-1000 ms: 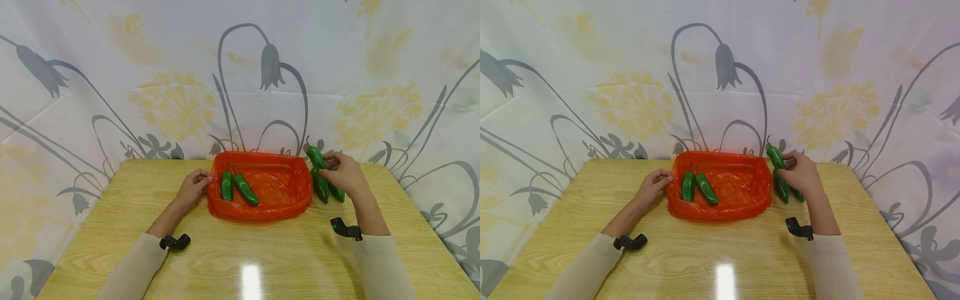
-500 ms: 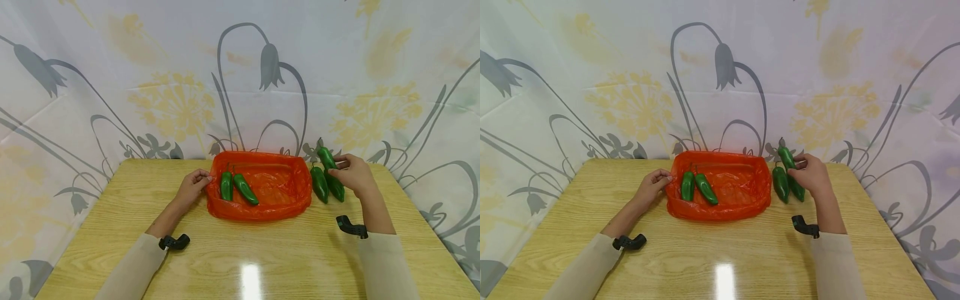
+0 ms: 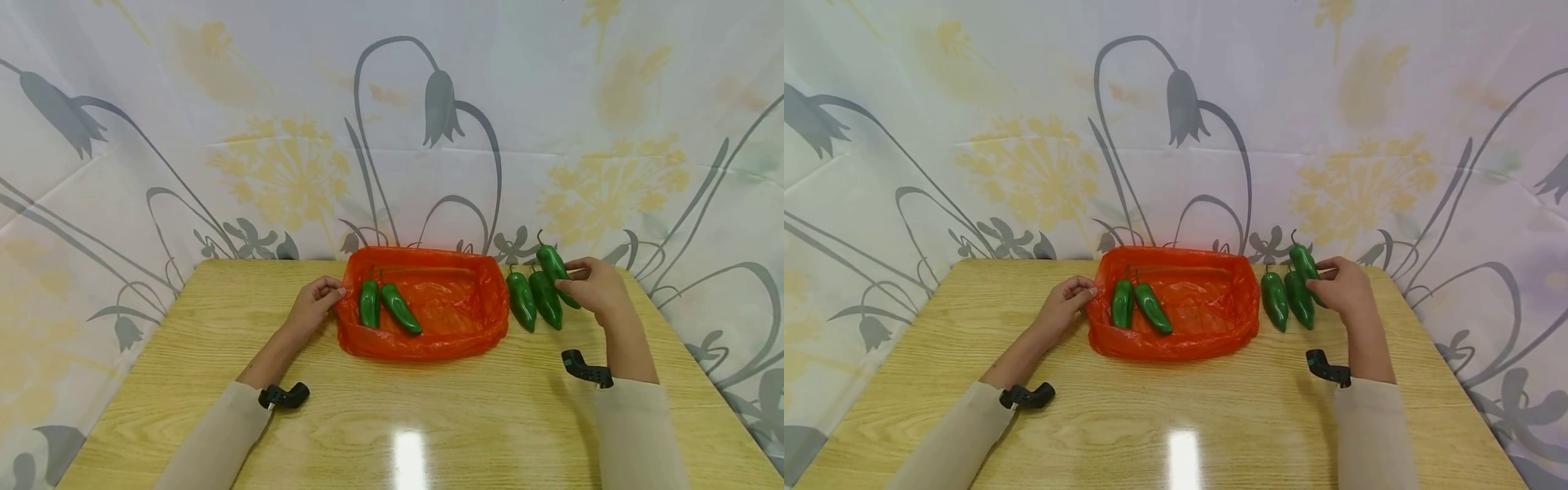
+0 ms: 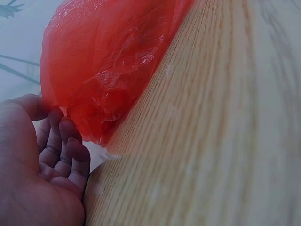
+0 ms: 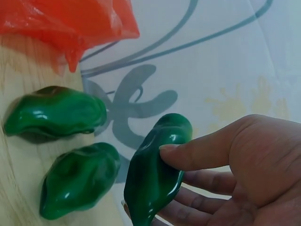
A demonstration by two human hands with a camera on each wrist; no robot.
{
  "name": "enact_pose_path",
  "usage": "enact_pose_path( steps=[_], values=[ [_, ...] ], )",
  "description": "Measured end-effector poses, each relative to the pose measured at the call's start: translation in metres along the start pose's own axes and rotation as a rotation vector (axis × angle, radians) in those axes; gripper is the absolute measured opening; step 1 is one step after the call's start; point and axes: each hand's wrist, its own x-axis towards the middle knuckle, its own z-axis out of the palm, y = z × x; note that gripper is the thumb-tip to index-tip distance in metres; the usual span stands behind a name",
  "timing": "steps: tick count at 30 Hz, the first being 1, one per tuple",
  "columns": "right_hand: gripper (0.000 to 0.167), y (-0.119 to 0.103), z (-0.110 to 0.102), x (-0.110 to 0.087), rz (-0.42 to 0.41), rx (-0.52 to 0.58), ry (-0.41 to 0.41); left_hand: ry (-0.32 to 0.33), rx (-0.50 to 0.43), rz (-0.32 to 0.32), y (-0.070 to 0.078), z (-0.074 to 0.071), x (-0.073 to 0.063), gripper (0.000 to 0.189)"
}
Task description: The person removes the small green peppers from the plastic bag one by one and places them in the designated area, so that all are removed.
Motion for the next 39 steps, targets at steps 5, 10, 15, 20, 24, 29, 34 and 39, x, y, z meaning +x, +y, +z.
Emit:
enact_pose_path(
  steps=[5,10,15,20,24,29,34,39],
  values=[
    [0.063,0.008,-0.005,-0.002,0.015,0.017,-0.014,-0.002,-0.001,0.000,0.000,0.000,0.000,0.018],
    [0.062,0.020,-0.010,-0.002,0.030,0.038,-0.025,-0.001,0.011,0.000,-0.001,0.000,0.000,0.019],
    [0.064,0.029,-0.015,0.000,0.083,0.064,-0.056,0.001,0.008,0.004,-0.001,-0.001,0.000,0.018],
    [0.065,0.037,-0.017,0.002,0.134,0.067,-0.088,0.002,0.000,0.005,0.000,-0.001,0.000,0.018],
    [0.065,0.044,-0.015,0.003,0.166,0.050,-0.108,0.000,0.001,0.003,-0.001,-0.001,0.000,0.018],
    [0.065,0.049,-0.013,0.006,0.204,0.041,-0.113,-0.006,0.000,0.006,-0.001,-0.001,0.000,0.020],
    [0.066,0.052,-0.012,0.008,0.223,0.021,-0.122,-0.001,0.008,-0.005,0.000,-0.001,0.000,0.019],
    [0.066,0.051,-0.011,0.008,0.221,0.016,-0.123,-0.001,0.015,-0.003,-0.001,-0.001,0.000,0.020]
  ],
)
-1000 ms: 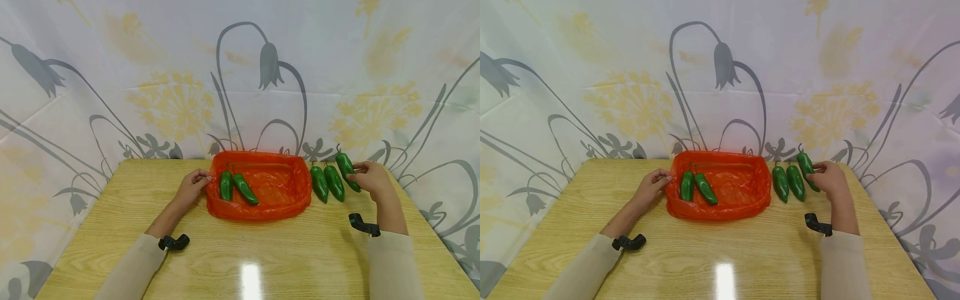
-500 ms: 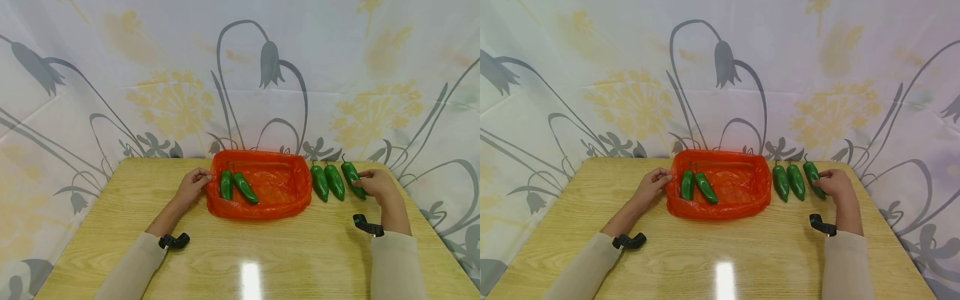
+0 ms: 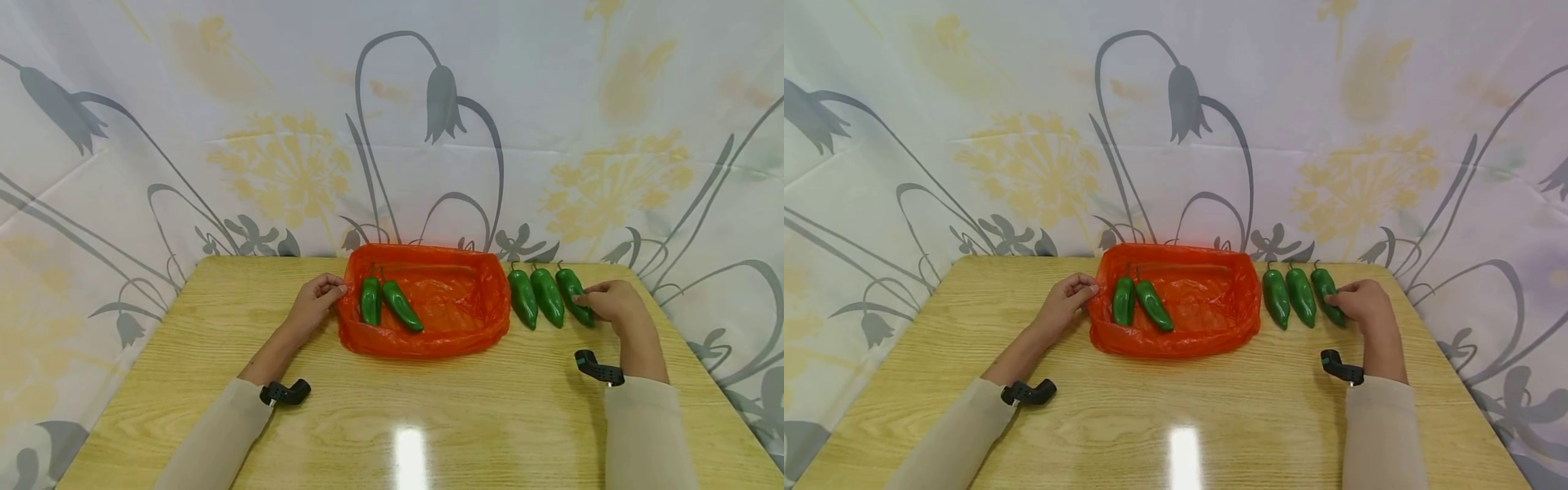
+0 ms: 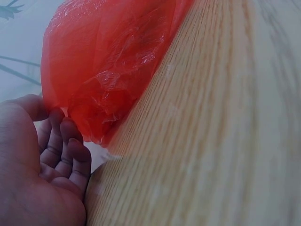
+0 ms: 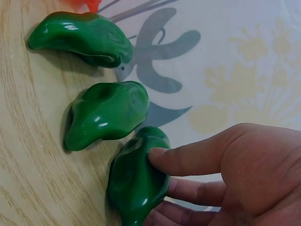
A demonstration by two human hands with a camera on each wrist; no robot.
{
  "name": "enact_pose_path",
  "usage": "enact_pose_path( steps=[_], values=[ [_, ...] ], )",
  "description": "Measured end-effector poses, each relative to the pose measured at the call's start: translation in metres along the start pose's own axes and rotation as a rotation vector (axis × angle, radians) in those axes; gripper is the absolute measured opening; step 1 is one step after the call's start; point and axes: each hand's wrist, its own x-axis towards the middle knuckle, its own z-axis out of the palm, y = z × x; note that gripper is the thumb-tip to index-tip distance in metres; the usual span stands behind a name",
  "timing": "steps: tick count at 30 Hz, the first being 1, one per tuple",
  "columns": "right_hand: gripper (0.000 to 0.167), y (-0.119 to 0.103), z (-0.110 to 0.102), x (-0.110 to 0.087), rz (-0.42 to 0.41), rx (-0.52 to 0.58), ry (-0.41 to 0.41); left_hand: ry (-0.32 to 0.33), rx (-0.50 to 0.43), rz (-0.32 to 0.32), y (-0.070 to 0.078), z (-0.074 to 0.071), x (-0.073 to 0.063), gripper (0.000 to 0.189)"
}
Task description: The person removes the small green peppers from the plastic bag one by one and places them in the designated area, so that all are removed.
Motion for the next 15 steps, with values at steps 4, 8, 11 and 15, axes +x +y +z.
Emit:
enact_pose_path(
  steps=[4,8,11,15],
  values=[
    [0.066,-0.0005,0.0005,0.0001,0.008,0.009,0.005,0.003,-0.011,0.000,-0.0008,0.0006,0.0006,0.020],
    [0.065,-0.0011,0.0013,0.0006,0.006,0.000,0.010,0.005,-0.024,-0.003,-0.0008,0.0015,0.0004,0.021],
    [0.065,-0.0030,0.0026,-0.0004,0.002,-0.015,0.014,0.003,-0.027,-0.004,-0.0003,0.0020,0.0001,0.022],
    [0.064,-0.0059,0.0037,-0.0024,0.009,-0.028,0.011,-0.001,-0.029,-0.007,0.0009,0.0023,-0.0005,0.022]
  ],
)
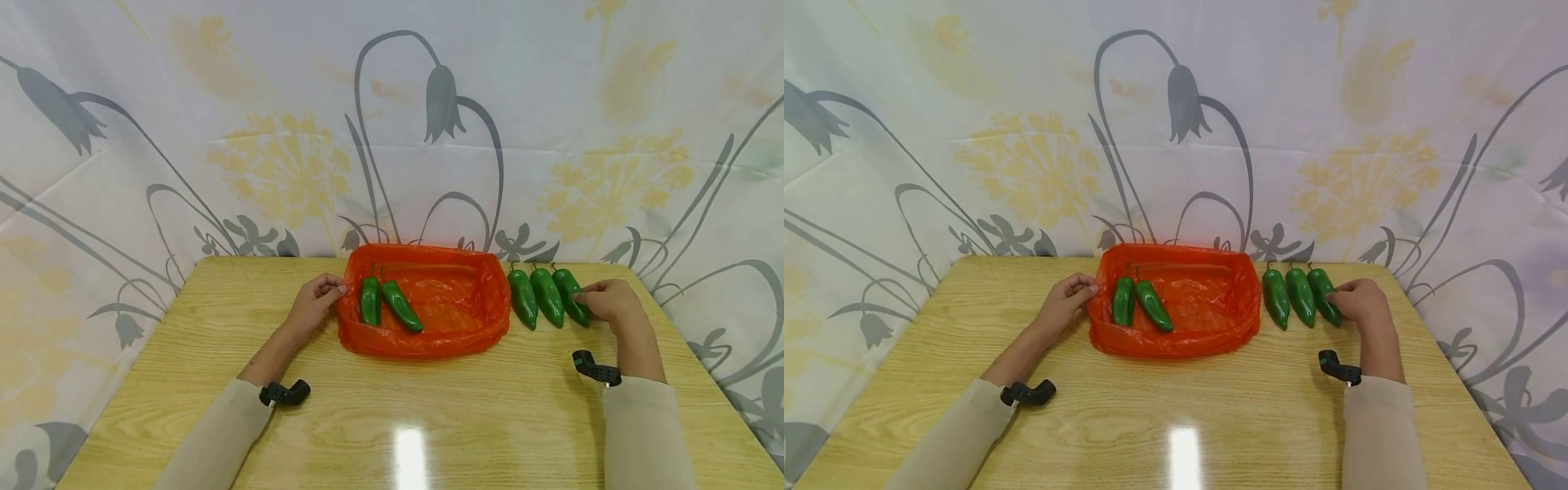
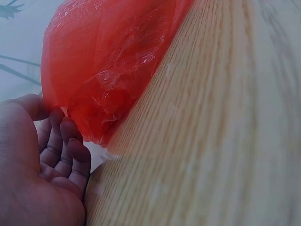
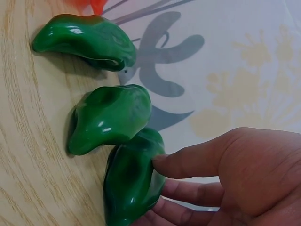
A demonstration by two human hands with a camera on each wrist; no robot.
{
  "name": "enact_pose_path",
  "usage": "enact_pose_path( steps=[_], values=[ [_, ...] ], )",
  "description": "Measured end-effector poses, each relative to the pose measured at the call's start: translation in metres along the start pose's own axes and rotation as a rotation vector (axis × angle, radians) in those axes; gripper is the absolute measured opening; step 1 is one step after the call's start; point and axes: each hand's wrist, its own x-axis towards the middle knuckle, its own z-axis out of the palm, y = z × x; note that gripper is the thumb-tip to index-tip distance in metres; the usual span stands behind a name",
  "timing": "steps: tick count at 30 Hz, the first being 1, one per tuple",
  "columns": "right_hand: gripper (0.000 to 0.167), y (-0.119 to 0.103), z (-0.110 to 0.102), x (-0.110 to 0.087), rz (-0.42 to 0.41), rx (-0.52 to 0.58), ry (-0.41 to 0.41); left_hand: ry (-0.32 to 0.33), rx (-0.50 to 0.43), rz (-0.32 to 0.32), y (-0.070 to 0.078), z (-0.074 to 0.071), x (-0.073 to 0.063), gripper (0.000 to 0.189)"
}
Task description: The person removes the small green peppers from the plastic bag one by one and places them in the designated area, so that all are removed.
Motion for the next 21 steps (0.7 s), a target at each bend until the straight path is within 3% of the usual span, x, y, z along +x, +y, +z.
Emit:
enact_pose_path(
  steps=[16,21],
  values=[
    [0.068,-0.006,-0.002,-0.003,-0.002,-0.048,0.000,0.002,0.009,-0.006,0.000,0.000,-0.001,0.022],
    [0.071,-0.013,-0.005,-0.006,-0.003,-0.068,0.038,0.000,0.010,-0.004,-0.001,0.000,0.000,0.022]
  ],
)
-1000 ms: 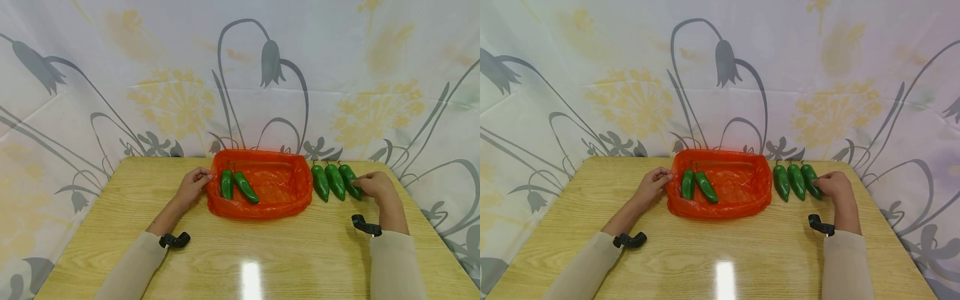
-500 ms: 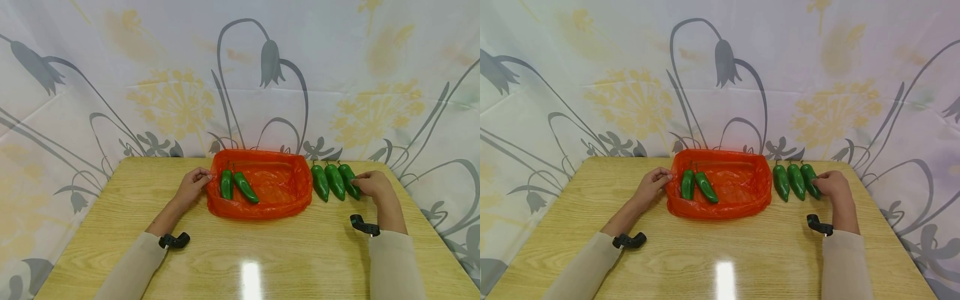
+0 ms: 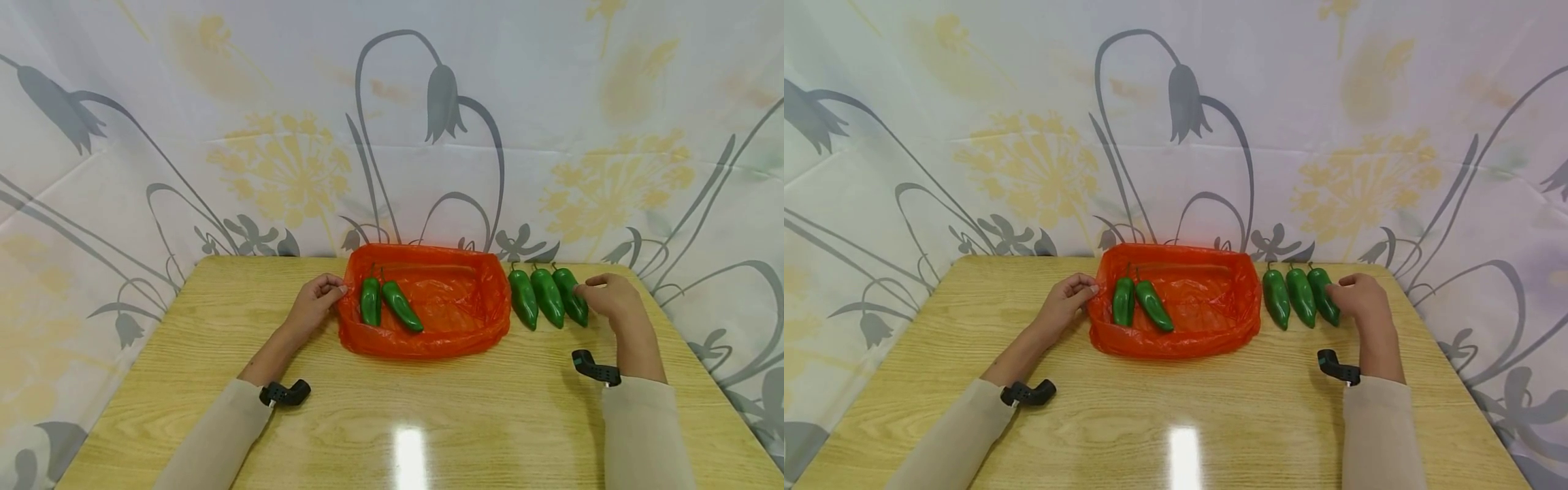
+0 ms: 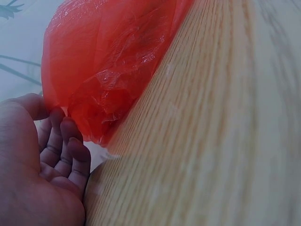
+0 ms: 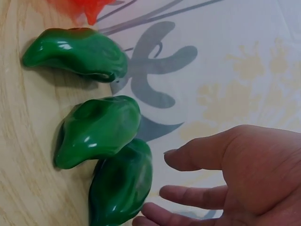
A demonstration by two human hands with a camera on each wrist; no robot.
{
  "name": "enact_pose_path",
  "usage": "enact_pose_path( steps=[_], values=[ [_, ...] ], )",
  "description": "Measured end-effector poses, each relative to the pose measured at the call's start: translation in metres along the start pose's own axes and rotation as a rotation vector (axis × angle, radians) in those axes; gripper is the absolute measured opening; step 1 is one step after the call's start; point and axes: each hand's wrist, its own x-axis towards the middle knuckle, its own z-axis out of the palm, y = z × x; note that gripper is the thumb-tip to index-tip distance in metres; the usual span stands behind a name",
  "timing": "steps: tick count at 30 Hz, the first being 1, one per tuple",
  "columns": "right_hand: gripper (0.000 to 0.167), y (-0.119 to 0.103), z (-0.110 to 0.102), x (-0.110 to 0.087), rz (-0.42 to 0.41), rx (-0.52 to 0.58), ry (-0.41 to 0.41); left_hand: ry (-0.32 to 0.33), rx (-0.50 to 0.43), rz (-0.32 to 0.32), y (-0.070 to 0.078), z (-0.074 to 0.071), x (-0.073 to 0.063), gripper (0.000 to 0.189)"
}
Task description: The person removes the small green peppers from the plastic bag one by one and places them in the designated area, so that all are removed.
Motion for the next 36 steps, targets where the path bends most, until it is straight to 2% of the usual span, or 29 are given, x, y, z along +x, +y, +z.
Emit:
enact_pose_path(
  steps=[9,17,25,36],
  values=[
    [0.068,-0.016,-0.002,-0.009,-0.088,0.017,0.100,0.004,0.012,0.007,0.000,0.000,0.001,0.020],
    [0.066,-0.036,0.004,-0.017,-0.159,0.014,0.117,0.005,0.020,0.015,0.000,0.000,0.000,0.020],
    [0.062,-0.063,0.020,-0.023,-0.257,-0.019,0.141,0.009,0.030,0.006,0.001,0.000,-0.001,0.018],
    [0.048,-0.098,0.052,-0.031,-0.413,-0.022,0.141,0.000,0.027,0.019,-0.002,0.000,0.000,0.018]
  ],
)
